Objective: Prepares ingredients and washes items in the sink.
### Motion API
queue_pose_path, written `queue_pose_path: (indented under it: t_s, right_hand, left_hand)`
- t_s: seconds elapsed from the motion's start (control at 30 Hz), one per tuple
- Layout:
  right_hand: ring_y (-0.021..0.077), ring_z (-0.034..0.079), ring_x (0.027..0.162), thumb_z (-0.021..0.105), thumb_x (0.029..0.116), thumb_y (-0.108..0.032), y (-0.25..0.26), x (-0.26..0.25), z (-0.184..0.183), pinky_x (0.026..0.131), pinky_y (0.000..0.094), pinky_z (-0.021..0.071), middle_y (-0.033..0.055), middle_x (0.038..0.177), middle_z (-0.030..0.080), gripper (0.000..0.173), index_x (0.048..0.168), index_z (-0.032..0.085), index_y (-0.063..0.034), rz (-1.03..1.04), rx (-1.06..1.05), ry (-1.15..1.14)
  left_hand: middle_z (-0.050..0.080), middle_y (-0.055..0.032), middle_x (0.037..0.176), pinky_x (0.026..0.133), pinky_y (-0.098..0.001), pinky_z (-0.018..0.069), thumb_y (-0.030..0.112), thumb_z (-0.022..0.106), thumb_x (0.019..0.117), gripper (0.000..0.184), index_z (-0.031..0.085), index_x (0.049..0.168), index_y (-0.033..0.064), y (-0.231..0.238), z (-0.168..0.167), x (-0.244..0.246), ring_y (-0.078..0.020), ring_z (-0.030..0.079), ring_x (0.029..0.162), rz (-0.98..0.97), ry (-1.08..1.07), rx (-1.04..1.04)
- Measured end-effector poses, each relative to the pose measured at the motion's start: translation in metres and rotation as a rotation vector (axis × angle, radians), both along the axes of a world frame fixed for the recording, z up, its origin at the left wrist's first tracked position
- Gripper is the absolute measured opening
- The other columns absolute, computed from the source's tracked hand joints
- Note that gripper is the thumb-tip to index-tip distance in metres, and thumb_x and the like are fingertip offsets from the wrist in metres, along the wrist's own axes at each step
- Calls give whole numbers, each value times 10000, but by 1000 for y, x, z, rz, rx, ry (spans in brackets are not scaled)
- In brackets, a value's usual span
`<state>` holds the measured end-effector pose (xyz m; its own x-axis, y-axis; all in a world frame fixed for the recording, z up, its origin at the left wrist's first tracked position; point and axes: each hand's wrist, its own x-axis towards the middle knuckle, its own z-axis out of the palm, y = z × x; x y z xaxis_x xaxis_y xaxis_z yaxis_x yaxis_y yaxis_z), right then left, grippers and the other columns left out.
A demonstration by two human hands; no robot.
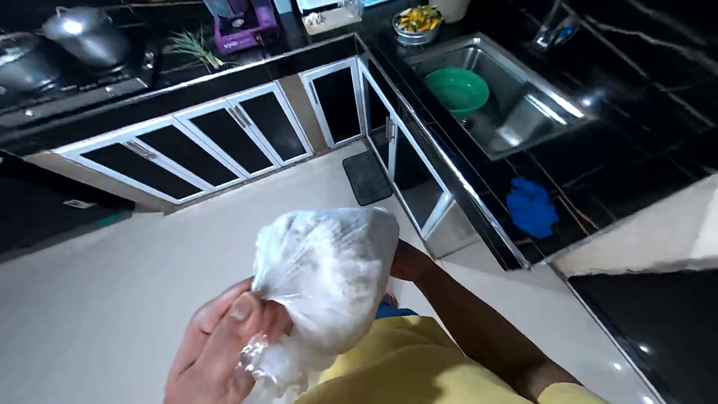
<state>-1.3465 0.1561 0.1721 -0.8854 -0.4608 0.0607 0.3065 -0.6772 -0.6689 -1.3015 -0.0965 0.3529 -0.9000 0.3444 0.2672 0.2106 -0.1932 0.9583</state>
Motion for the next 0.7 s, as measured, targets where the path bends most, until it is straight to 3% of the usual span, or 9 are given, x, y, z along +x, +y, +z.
queue_pose_path:
  t_s: [0.1, 0.13, 0.2, 0.33, 0.4, 0.5, 0.57, 0.63, 0.7]
  right_hand:
    - [52, 727, 851, 790, 707, -688, -33, -91, 27, 778, 267, 605, -55, 897, 765, 507, 953, 725, -250, -71, -177, -121]
    - [67, 734, 860, 792, 715, -676, -40, -123, 26, 785, 280, 611, -40, 907, 769, 502, 958, 734, -241, -56, -240, -111]
    - [81, 739, 865, 836, 781, -466, -44, -181, 24, 792, 282, 613, -31, 923, 772, 344, 983, 701, -221, -29, -271, -64]
    - [52, 717, 840, 744, 805, -85, -36, -285, 32, 797, 273, 604, -72, 900, 748, 286, 1042, 616, -181, -131, -69, 34]
    - [61, 717, 826, 759, 787, -94, -34, -339, 31, 785, 282, 606, -64, 886, 744, 319, 1054, 603, -174, -216, -69, 15]
    - [71, 720, 833, 916, 700, -370, -27, -406, 28, 774, 289, 610, -61, 900, 745, 502, 1068, 624, -193, -309, -96, -22]
    - [83, 719, 854, 901, 714, -350, -11, -441, 30, 785, 297, 608, -52, 924, 739, 544, 1109, 573, -173, -370, -104, -64]
    - [104, 719, 867, 805, 796, -216, 11, -465, 33, 798, 313, 607, -26, 928, 733, 432, 1130, 539, -148, -436, -123, -176]
    - [109, 712, 831, 577, 919, -139, 37, -486, 40, 764, 311, 602, -9, 889, 722, 191, 1105, 533, -134, -526, -88, -332]
  left_hand:
    - [637, 165, 714, 609, -127, 522, 364, 547, 1041, 257, 745, 906, 272, 2, 12, -89, 55, 600, 643, 10, -76, 99]
    - [637, 157, 708, 610, -131, 525, 368, 562, 1030, 258, 743, 875, 270, 0, 11, -120, 49, 600, 639, 40, -90, 131]
    - [629, 139, 690, 603, -140, 535, 347, 559, 1030, 270, 726, 836, 261, -10, 4, -189, 40, 604, 627, 99, -116, 222]
    - [629, 136, 698, 627, -136, 545, 251, 491, 1057, 299, 723, 869, 237, -27, -25, -324, 41, 613, 647, 126, -126, 411]
    - [611, 160, 680, 623, -116, 526, 255, 382, 1094, 401, 690, 838, 267, -21, -38, -387, 62, 595, 637, 162, -90, 359]
    - [603, 158, 683, 624, -99, 500, 233, 292, 1113, 456, 660, 845, 250, -9, -47, -475, 66, 580, 642, 118, -122, 335]
    - [612, 152, 707, 644, -99, 503, 206, 274, 1108, 457, 661, 865, 234, 10, -45, -531, 63, 585, 664, 32, -168, 331]
    - [596, 155, 718, 648, -98, 496, 204, 232, 1108, 474, 635, 861, 241, 37, -41, -577, 62, 572, 670, -30, -244, 267]
    - [600, 153, 719, 630, -103, 500, 202, 204, 1108, 496, 629, 855, 241, 70, -40, -617, 57, 572, 656, -80, -344, 170]
